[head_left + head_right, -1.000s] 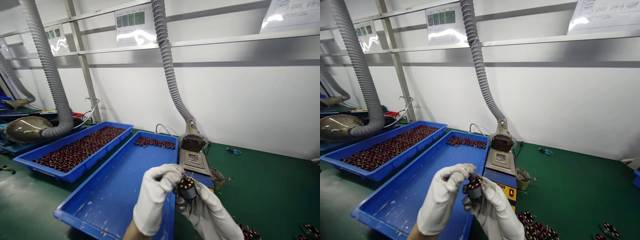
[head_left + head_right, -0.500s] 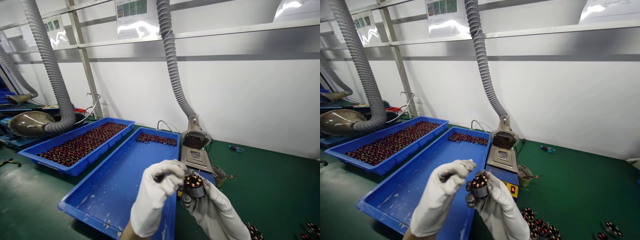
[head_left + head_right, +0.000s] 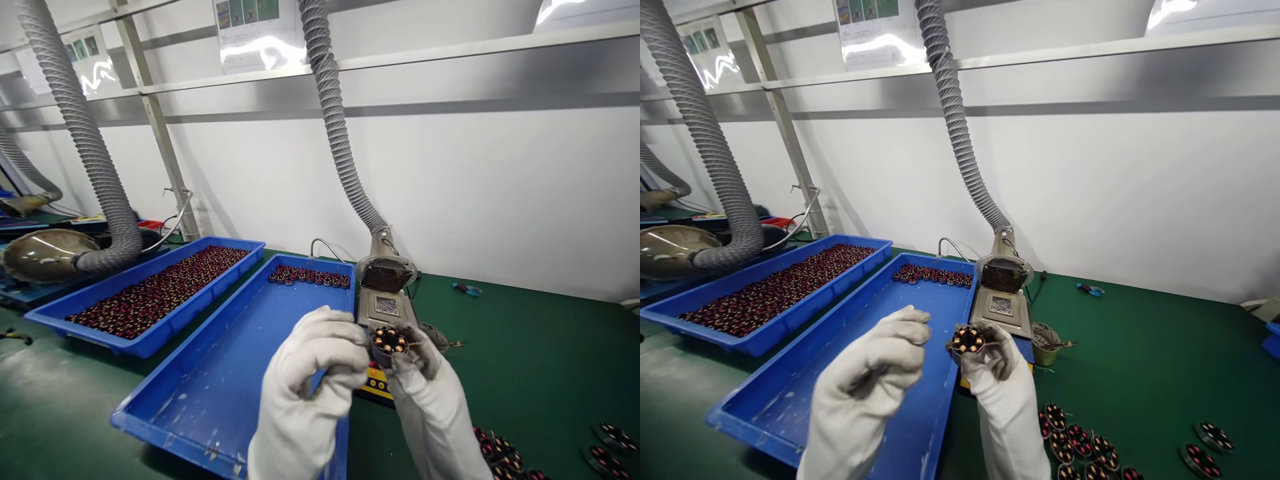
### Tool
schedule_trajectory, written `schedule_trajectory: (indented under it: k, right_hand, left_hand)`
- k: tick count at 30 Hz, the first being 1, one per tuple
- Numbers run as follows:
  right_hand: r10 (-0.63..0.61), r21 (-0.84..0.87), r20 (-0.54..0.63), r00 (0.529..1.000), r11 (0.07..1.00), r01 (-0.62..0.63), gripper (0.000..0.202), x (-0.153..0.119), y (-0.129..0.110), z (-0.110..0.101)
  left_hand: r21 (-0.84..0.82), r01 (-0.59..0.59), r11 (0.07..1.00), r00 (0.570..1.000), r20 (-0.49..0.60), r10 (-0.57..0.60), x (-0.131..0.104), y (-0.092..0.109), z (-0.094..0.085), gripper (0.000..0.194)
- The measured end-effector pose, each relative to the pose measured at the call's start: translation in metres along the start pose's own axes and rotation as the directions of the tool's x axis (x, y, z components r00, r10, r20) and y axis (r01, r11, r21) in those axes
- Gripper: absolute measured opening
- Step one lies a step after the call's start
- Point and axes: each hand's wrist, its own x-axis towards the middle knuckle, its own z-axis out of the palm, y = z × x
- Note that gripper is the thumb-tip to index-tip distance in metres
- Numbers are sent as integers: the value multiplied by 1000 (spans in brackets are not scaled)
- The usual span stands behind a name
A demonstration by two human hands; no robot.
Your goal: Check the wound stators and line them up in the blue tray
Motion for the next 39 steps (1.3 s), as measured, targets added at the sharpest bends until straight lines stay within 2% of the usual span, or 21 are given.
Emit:
schedule_trajectory:
  k: [2,4,6,7,8,9,11,13,14,15,17,19,20,22,25,27,29,31,34,36,39]
  right_hand:
    - [-249,-122,-61,966,963,241,40,-2,8,-1]
    - [-469,-263,-22,883,855,448,39,-8,18,-2]
    - [-571,-387,57,819,744,545,35,-15,26,-5]
    - [-576,-431,90,812,713,554,34,-18,30,-6]
    - [-562,-456,107,820,705,543,33,-20,33,-8]
    - [-538,-459,108,836,719,522,32,-22,35,-9]
    - [-523,-422,69,850,756,500,30,-22,37,-10]
    - [-589,-404,-5,808,740,538,37,-20,36,-10]
    - [-631,-402,-35,775,719,567,43,-18,34,-9]
    - [-663,-408,-43,747,694,593,47,-17,33,-8]
    - [-709,-430,-17,705,642,635,48,-15,30,-5]
    - [-755,-456,28,655,574,680,44,-14,30,-2]
    - [-781,-470,54,622,530,706,44,-14,30,-1]
    - [-814,-482,105,571,461,745,49,-13,33,0]
    - [-812,-473,185,553,420,774,55,-12,35,-1]
    - [-812,-458,185,553,426,780,54,-11,35,-2]
    - [-814,-446,158,558,446,776,50,-12,35,-3]
    - [-811,-460,146,566,451,765,45,-12,35,-3]
    - [-812,-503,175,556,412,760,45,-14,37,-1]
    - [-813,-503,198,547,395,769,44,-15,38,1]
    - [-809,-507,212,548,389,769,39,-16,37,2]
  left_hand:
    - [-45,124,991,992,-6,-125,-1,-4,-4,30]
    - [-139,304,942,948,140,-286,-2,-12,-1,48]
    - [-245,475,846,863,320,-392,-2,-19,9,50]
    - [-299,532,792,834,347,-429,-2,-22,15,40]
    - [-373,558,741,827,326,-458,-3,-24,22,29]
    - [-453,550,702,835,276,-476,-3,-26,28,21]
    - [-594,436,677,882,132,-453,-3,-27,33,11]
    - [-663,327,673,909,26,-416,-2,-25,30,9]
    - [-663,312,680,909,0,-418,0,-23,27,9]
    - [-647,331,686,902,2,-433,2,-20,23,13]
    - [-558,455,693,861,78,-503,6,-12,19,25]
    - [-456,562,690,810,135,-570,7,-6,20,28]
    - [-443,570,692,803,124,-583,6,-5,22,27]
    - [-470,501,727,836,47,-546,2,-5,26,27]
    - [-552,250,795,930,-92,-357,-4,-9,26,28]
    - [-575,188,796,940,-130,-316,-5,-10,22,27]
    - [-584,301,754,921,-27,-388,-2,-7,19,35]
    - [-525,443,727,875,78,-478,1,-3,20,35]
    - [-463,512,724,826,34,-563,4,2,24,21]
    - [-451,539,711,800,12,-599,3,1,25,18]
    - [-438,546,714,802,27,-597,2,-5,22,20]
